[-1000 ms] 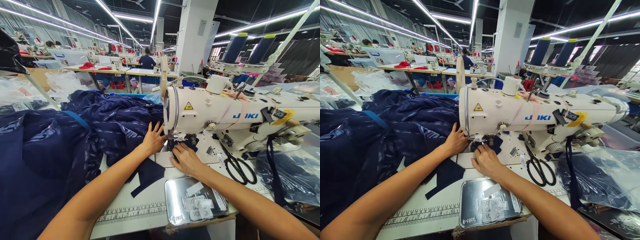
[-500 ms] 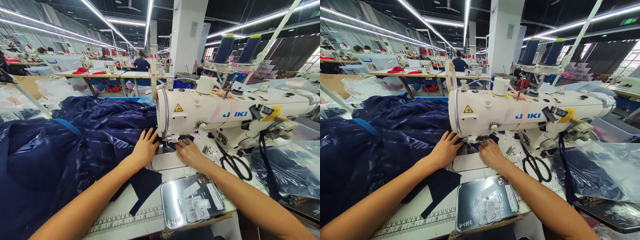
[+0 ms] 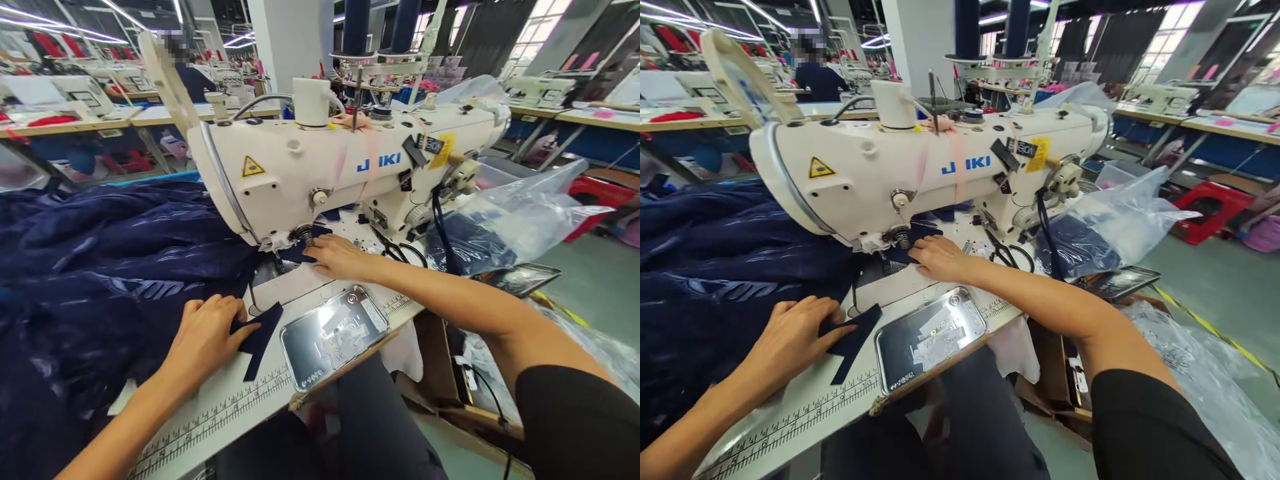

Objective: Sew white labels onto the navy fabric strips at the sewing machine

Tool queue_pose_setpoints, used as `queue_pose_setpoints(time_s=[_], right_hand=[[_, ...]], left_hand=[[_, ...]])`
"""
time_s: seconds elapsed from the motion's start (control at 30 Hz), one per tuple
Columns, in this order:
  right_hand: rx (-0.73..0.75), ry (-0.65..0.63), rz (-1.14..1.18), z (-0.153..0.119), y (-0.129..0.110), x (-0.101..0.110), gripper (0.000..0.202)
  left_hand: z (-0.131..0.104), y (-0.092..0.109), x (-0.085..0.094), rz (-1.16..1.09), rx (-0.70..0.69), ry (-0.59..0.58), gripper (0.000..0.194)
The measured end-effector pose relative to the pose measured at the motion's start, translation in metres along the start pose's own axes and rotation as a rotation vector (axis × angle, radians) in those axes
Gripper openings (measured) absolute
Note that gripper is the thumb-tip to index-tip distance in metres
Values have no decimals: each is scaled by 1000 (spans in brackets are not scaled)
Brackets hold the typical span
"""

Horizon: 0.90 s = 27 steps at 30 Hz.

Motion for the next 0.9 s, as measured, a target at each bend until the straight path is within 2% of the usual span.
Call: queue_pose_setpoints(time_s=[0.07,0.13,0.2,0.33,0.47,0.6,0.77,0.83,0.9], right_hand=[[9,31,57,-20,2,11,15],[52,9,136,-41,-1,20,9],[113,-56,221,-59,-9,24,9],[216,-182,283,-80,-28,25,7],[267,-265,310,-81,-44,23,7],[208,-334,372,-70,-57,22,11],[45,-540,337,-61,-66,21,12],[73,-596,316,-64,-68,20,8],[143,-586,313,-69,-68,20,16]], left_hand=[[-3,8,9,-56,75,152,22],[-4,19,17,-132,144,288,21],[3,34,20,-254,152,347,21],[34,59,6,-522,29,313,21],[54,54,-16,-574,6,248,24],[51,37,-20,-524,53,293,28],[46,37,-16,-430,76,294,29],[46,39,-15,-433,68,276,29],[46,39,-15,-466,58,264,28]])
Point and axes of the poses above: each hand's wrist, its own z-axis towards the middle knuckle, its own x-axis out of the back of the hand, y = z × x, the point moved 3 cm from there along z, towards the middle knuckle, and after that the axes turned 8 degrees about -y, right-handed, at the moved point
